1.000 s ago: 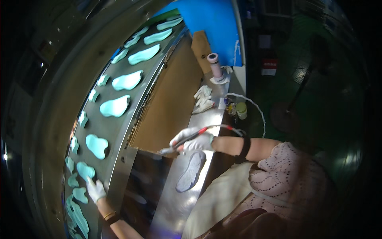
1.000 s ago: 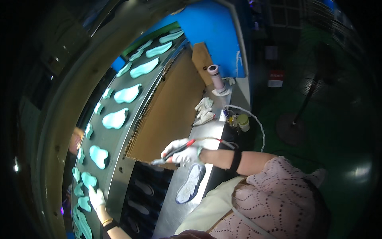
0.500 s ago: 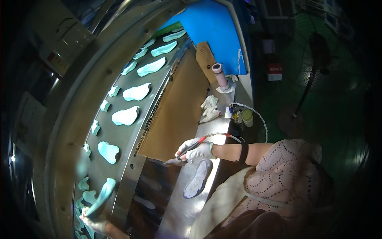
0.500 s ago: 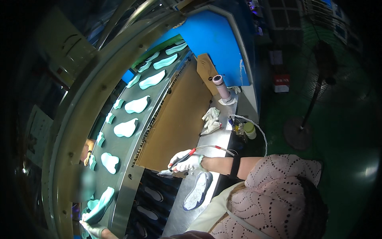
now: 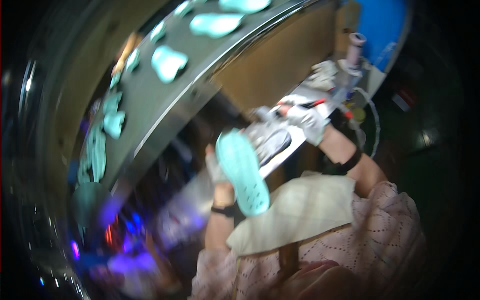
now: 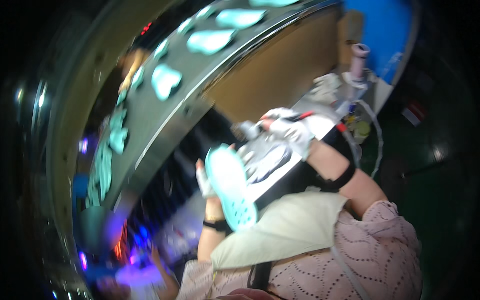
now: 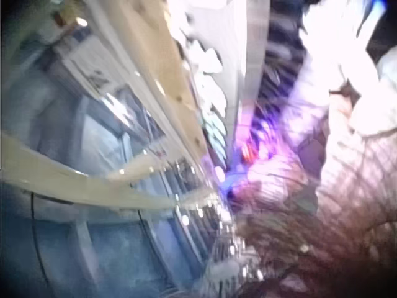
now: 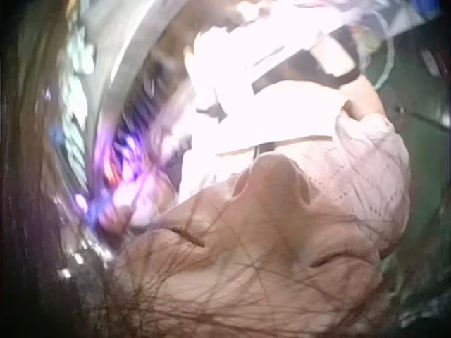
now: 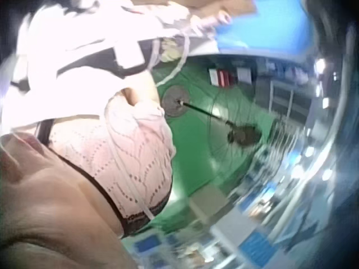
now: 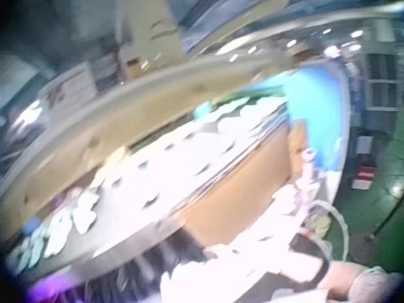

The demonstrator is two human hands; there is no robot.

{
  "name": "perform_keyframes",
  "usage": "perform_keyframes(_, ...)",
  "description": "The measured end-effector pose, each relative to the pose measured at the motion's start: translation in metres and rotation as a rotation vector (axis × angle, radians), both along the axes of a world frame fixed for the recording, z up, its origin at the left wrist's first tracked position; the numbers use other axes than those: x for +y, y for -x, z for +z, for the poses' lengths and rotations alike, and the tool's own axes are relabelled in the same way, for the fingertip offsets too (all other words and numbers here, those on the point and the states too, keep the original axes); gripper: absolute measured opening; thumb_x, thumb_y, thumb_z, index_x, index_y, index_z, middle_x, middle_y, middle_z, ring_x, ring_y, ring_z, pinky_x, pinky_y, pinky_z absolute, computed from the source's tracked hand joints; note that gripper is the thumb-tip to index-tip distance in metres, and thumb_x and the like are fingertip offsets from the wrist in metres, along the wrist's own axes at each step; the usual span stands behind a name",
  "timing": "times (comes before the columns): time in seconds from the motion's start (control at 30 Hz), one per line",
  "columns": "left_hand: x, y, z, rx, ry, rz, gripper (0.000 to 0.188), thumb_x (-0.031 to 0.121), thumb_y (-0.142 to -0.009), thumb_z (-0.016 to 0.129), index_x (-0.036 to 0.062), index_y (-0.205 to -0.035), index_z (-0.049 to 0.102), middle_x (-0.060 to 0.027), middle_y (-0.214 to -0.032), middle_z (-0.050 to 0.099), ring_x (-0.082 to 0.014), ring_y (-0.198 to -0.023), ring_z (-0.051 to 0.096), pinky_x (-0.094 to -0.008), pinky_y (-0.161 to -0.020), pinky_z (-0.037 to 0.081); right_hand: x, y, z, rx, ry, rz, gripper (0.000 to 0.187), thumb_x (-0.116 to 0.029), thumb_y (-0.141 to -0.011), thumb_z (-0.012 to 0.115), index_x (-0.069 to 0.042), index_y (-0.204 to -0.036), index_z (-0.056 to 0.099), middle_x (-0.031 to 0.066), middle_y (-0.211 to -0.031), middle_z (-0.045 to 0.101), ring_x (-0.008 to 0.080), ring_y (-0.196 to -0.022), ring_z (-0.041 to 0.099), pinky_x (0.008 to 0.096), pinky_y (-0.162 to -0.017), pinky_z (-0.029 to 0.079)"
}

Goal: Using a small brush to apply a liquid adhesive or primer to the interior of turquoise shoe soles on an assembly line.

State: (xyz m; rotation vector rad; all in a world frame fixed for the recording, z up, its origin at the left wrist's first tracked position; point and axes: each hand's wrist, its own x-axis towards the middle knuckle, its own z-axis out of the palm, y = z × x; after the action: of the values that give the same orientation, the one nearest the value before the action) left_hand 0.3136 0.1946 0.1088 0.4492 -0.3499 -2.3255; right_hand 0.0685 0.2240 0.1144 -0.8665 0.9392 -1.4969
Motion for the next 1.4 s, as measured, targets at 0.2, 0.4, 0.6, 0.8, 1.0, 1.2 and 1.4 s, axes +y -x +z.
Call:
perform_keyframes(0.2, -0.013, 0.000, 0.009, 0.116, -0.257, -0.030, 0.093, 0.075, -0.072, 0.036, 0.0030, -0.131, 0.035, -0.0262, -0.128, 0.039, -0.0448, -0.115, 0.041, -0.0506, -0.099, 0.033, -0.015, -0.038, 0.020, -0.150, -0.097, 0.122, 0.023, -0.010, -0.080, 0.064, -0.007, -0.102, 0.056, 0.0044, -0.093, 0.061, 0.0108, -0.083, 0.059, 0.0213, -0.068, 0.047)
perform_keyframes(0.4, 0.013, 0.024, -0.003, 0.057, -0.054, 0.187, 0.078, 0.071, -0.078, 0.034, 0.0093, -0.125, 0.044, -0.0161, -0.120, 0.050, -0.0342, -0.108, 0.050, -0.0451, -0.095, 0.040, -0.024, -0.062, 0.016, 0.144, 0.078, 0.091, 0.026, -0.009, -0.081, 0.062, -0.002, -0.103, 0.052, 0.0067, -0.094, 0.060, 0.0118, -0.085, 0.058, 0.0231, -0.074, 0.046)
perform_keyframes(0.6, 0.015, 0.026, -0.010, -0.163, -0.028, 0.357, 0.062, 0.065, -0.082, 0.036, 0.0125, -0.113, 0.052, -0.0060, -0.105, 0.058, -0.0190, -0.096, 0.057, -0.0338, -0.086, 0.046, -0.009, -0.092, 0.024, 0.598, 0.423, 0.073, 0.029, 0.005, -0.078, 0.060, 0.000, -0.105, 0.052, 0.0024, -0.094, 0.058, 0.0094, -0.087, 0.056, 0.0224, -0.079, 0.045)
perform_keyframes(0.8, 0.005, 0.011, -0.012, -0.133, -0.112, 0.381, 0.066, 0.066, -0.081, 0.038, 0.0084, -0.109, 0.054, -0.0080, -0.089, 0.060, -0.0220, -0.085, 0.058, -0.0343, -0.078, 0.048, -0.008, -0.085, 0.026, 0.190, 0.248, 0.156, 0.024, 0.001, -0.074, 0.063, -0.002, -0.097, 0.057, 0.0047, -0.090, 0.060, 0.0114, -0.082, 0.058, 0.0241, -0.074, 0.047)
perform_keyframes(1.0, 0.005, 0.010, -0.005, 0.016, -0.106, 0.294, 0.078, 0.071, -0.078, 0.033, 0.0037, -0.114, 0.051, -0.0140, -0.107, 0.057, -0.0287, -0.096, 0.055, -0.0422, -0.089, 0.043, 0.011, -0.091, 0.016, 0.489, 0.415, 0.222, 0.015, 0.002, -0.077, 0.060, -0.001, -0.091, 0.058, 0.0049, -0.085, 0.060, 0.0120, -0.077, 0.057, 0.0253, -0.073, 0.046)
perform_keyframes(1.2, 0.009, -0.002, -0.014, 0.060, -0.131, 0.181, 0.080, 0.070, -0.079, 0.030, 0.0033, -0.119, 0.048, -0.0161, -0.114, 0.053, -0.0325, -0.102, 0.053, -0.0465, -0.090, 0.042, 0.028, -0.085, -0.017, 0.525, 0.238, 0.136, 0.014, 0.001, -0.074, 0.065, -0.001, -0.087, 0.061, 0.0049, -0.088, 0.063, 0.0096, -0.078, 0.057, 0.0237, -0.074, 0.046)
perform_keyframes(1.4, 0.026, 0.000, -0.018, 0.057, 0.028, 0.019, 0.094, 0.077, -0.069, 0.038, 0.0049, -0.129, 0.035, -0.0187, -0.128, 0.043, -0.0348, -0.111, 0.048, -0.0494, -0.095, 0.039, 0.030, -0.061, -0.029, 0.148, -0.050, 0.292, 0.010, 0.000, -0.077, 0.062, -0.001, -0.087, 0.062, 0.0046, -0.084, 0.063, 0.0097, -0.074, 0.058, 0.0232, -0.068, 0.047)
